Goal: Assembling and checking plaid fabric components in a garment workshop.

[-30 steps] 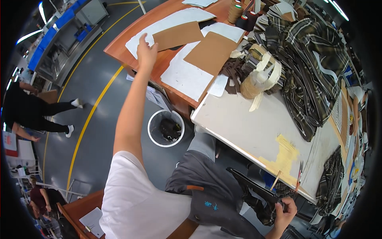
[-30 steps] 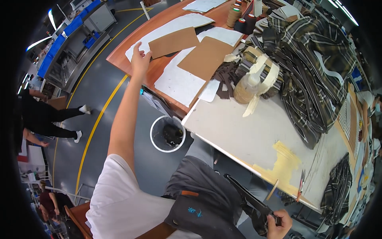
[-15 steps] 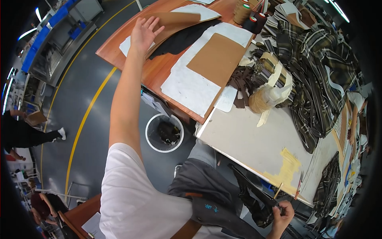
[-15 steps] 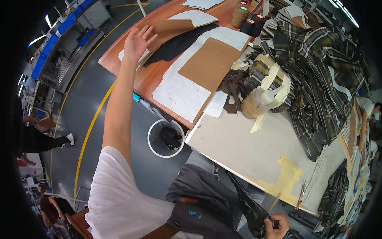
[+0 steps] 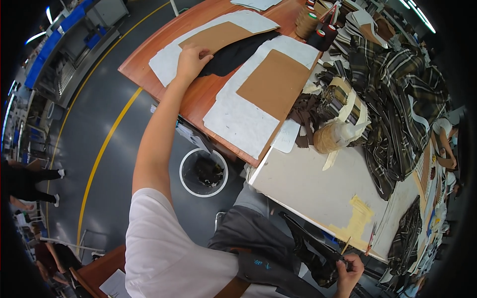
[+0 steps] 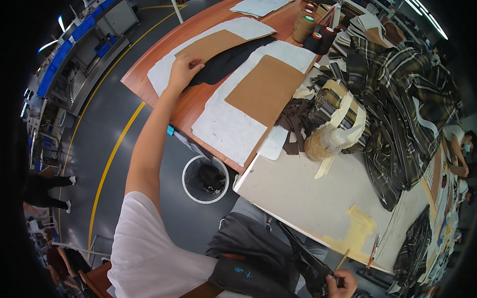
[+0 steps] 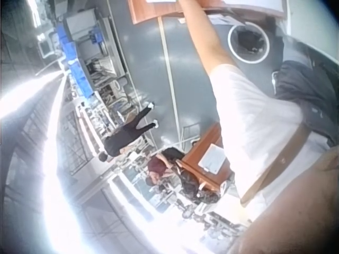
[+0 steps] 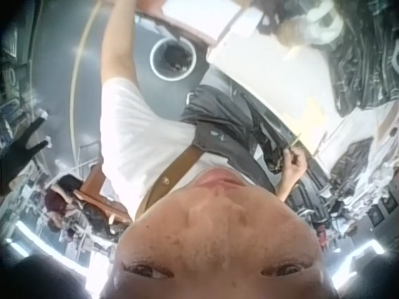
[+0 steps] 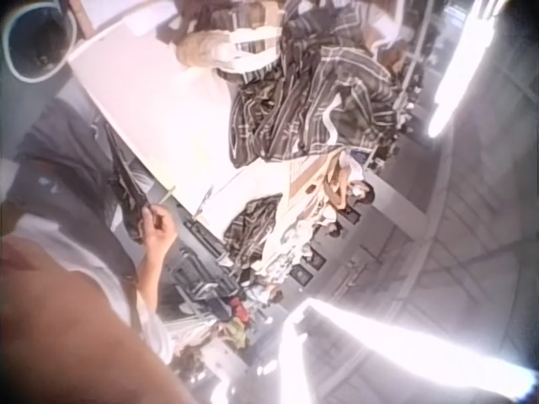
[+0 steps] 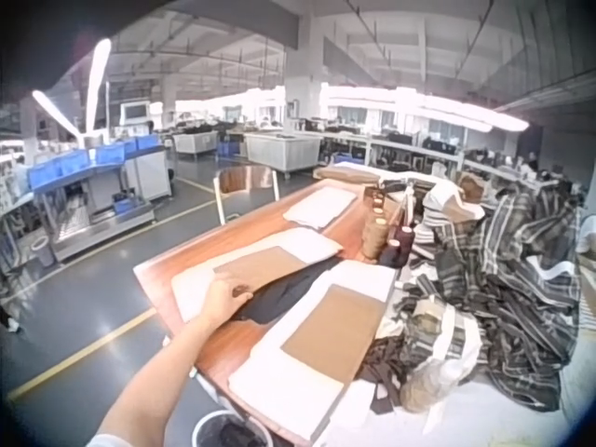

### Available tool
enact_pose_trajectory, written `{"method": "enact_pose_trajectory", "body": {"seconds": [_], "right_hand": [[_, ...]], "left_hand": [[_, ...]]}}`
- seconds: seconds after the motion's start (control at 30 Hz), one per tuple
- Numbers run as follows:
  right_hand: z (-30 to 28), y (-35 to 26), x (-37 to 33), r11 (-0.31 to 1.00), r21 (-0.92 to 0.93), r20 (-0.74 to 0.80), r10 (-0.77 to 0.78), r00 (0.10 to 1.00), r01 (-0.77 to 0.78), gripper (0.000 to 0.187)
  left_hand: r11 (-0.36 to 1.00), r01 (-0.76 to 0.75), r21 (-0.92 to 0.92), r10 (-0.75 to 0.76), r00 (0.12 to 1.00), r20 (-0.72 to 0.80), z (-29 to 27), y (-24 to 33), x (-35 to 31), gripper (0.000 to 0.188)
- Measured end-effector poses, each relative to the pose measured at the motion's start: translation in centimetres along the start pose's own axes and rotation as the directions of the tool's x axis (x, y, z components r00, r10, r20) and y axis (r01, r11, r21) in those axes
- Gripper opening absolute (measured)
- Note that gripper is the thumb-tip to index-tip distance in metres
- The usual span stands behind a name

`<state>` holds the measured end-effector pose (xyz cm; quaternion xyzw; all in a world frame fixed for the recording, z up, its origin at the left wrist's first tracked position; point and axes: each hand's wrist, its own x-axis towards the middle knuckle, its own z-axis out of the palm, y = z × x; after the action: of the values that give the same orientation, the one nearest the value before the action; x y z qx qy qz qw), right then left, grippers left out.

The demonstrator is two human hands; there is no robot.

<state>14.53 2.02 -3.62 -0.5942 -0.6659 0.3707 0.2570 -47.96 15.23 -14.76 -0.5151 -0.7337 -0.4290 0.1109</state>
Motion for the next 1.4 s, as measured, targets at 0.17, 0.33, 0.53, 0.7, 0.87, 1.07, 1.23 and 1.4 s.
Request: {"method": "enact_pose_trajectory", "body": {"seconds": [0.17, 0.33, 0.53, 0.7, 0.87, 1.07, 1.23, 1.4], "right_hand": [[0.0, 0.1, -0.1, 1.0, 0.018, 0.013, 0.007, 1.0, -0.008, 0.019], [0.0, 0.1, -0.3, 1.0, 0.018, 0.014, -0.006, 1.0, 0.006, 0.019], [-0.3, 0.3, -0.6, 1.0, 0.009, 0.021, 0.009, 1.0, -0.009, 0.018], [-0.3, 0.7, -0.6, 0.997, 0.07, 0.004, 0.036, 0.999, -0.036, 0.017], [-0.2, 0.4, -0.6, 0.999, 0.025, 0.027, 0.031, 0.999, -0.031, 0.017], [-0.2, 0.7, -0.5, 0.997, 0.062, 0.016, 0.037, 0.999, -0.038, 0.017], [-0.3, 0.8, -0.6, 0.997, 0.059, 0.025, 0.038, 0.999, -0.039, 0.016], [0.1, 0.7, -0.7, 0.998, 0.061, 0.021, 0.0, 1.0, -0.001, 0.015]], "left_hand": [[0.98, -0.045, 0.196, 0.046, 0.999, 0.0, 0.1, 1.9, -0.3, 0.013], [0.982, -0.024, 0.188, 0.026, 1.0, -0.007, 0.1, 1.5, 0.6, 0.012], [0.968, 0.132, 0.212, -0.151, 0.986, 0.077, -1.8, 0.1, 4.0, 0.018], [0.832, 0.529, -0.167, -0.492, 0.842, 0.22, -2.9, -1.8, 5.5, 0.023], [0.714, 0.612, -0.338, -0.531, 0.789, 0.308, -2.9, -3.4, 5.3, 0.025], [0.713, 0.591, -0.377, -0.492, 0.805, 0.332, -2.9, -2.5, 5.0, 0.022], [0.989, 0.13, -0.069, -0.122, 0.986, 0.11, -2.7, 1.0, 3.1, 0.013], [0.97, -0.178, 0.168, 0.167, 0.983, 0.077, -1.0, 2.3, 0.1, 0.014]]}}
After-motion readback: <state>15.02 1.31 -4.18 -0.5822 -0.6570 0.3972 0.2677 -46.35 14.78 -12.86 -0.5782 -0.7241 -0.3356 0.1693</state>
